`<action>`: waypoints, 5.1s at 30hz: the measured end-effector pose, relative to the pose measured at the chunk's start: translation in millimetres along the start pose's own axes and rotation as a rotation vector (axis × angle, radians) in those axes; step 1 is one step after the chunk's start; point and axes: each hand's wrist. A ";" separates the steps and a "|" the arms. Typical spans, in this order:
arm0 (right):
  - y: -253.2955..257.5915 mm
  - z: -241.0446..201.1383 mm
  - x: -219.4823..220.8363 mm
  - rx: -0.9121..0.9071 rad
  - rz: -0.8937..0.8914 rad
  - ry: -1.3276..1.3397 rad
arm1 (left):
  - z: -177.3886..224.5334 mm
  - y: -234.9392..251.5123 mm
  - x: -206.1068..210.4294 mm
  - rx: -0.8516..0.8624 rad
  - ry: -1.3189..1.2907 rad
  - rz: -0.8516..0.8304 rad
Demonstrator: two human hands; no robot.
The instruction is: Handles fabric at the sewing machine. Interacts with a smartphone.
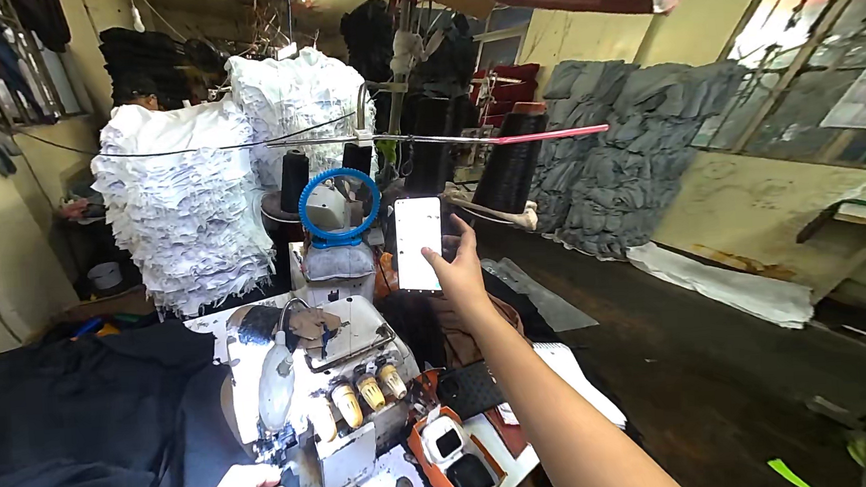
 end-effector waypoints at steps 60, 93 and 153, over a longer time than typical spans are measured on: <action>-36.4 39.0 1.9 0.140 -0.064 0.139 | 6.1 -0.4 -1.6 0.001 -0.003 0.024; -25.7 9.1 18.9 0.079 0.014 -0.257 | 0.1 -1.2 0.2 0.025 0.007 0.033; -25.2 30.0 -19.7 0.173 -0.201 0.244 | -0.1 -1.6 0.8 0.015 0.000 0.026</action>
Point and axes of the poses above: each hand's wrist, its own y-axis towards the middle knuckle, its own x-axis out of the palm, z = x × y, and after that the axes turned 2 degrees about -x, right-handed
